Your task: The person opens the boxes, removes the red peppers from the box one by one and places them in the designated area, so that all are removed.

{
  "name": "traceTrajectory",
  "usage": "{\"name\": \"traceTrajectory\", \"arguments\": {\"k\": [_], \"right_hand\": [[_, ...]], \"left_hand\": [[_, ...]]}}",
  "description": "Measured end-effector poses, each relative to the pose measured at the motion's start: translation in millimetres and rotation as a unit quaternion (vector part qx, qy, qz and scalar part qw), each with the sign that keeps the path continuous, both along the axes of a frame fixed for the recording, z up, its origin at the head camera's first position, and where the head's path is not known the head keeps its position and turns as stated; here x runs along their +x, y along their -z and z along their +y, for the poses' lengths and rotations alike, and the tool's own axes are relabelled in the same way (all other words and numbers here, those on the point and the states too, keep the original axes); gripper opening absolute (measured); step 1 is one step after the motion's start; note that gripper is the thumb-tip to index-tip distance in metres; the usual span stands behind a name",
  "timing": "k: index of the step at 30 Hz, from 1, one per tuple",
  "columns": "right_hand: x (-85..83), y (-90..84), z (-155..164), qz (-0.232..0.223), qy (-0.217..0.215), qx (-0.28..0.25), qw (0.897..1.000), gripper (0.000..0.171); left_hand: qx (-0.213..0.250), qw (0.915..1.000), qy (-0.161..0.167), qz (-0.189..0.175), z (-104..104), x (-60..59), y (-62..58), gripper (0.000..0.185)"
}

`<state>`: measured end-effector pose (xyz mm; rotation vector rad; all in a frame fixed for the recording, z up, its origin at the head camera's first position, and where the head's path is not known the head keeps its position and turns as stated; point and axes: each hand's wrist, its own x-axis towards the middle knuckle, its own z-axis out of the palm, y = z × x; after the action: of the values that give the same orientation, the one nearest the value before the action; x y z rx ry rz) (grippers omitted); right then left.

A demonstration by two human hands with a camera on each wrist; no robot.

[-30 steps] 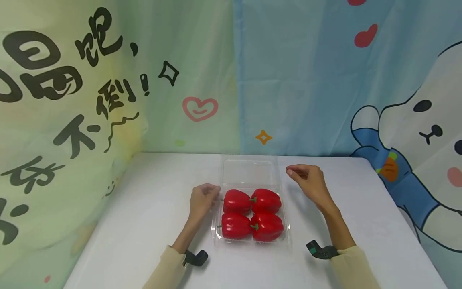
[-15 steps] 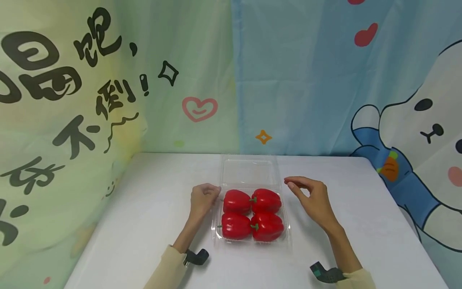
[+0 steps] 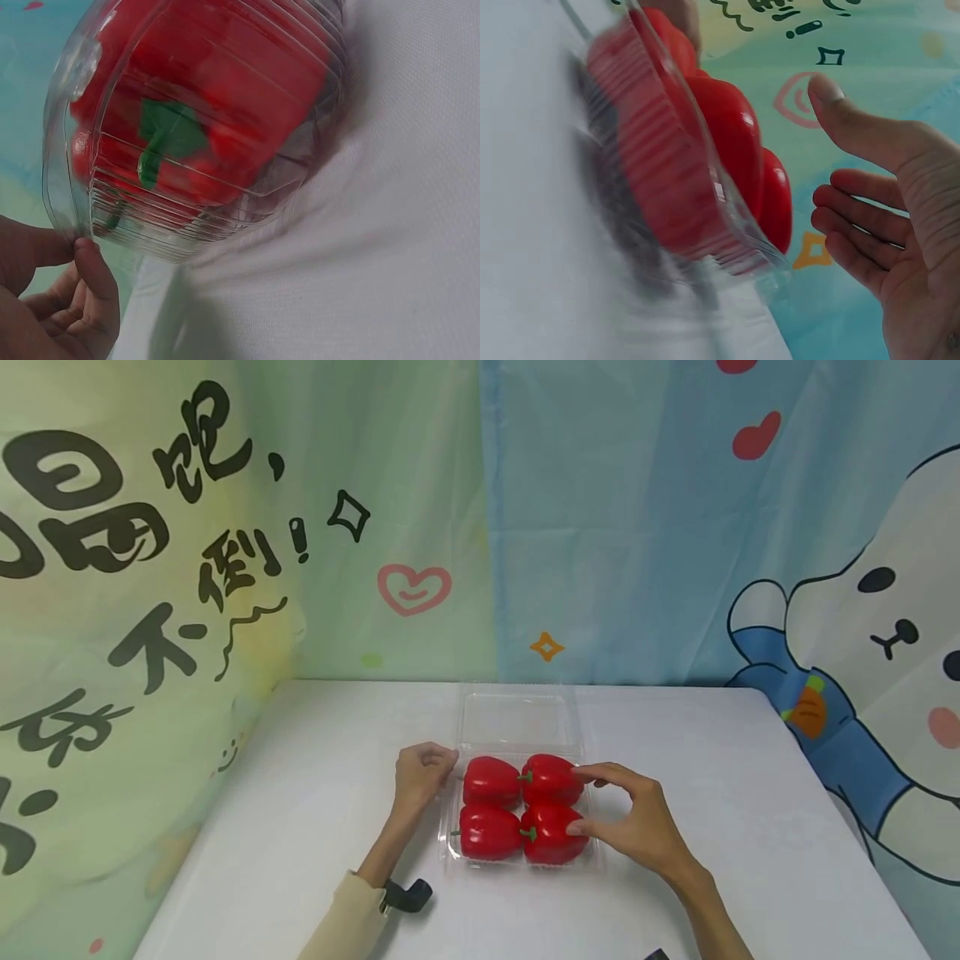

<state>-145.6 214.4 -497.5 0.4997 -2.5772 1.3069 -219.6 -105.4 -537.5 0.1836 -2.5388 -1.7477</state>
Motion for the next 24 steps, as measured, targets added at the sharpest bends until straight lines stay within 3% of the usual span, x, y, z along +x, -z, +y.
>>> {"name": "traceTrajectory", "arguments": {"k": [11,24], "right_hand": [[11.9,10.6,-9,-0.003,-0.025,0.024,0.999,0.073],[12.4,18.7,-14,-0.035,-0.032,0.048,0.998,0.074]], "left_hand": [[-0.003,1.0,0.003,-0.001,1,0.5,1.8,0.017],[-0.003,1.0,0.0,-0.001,-1,-2.4,3.6,0.016]]}}
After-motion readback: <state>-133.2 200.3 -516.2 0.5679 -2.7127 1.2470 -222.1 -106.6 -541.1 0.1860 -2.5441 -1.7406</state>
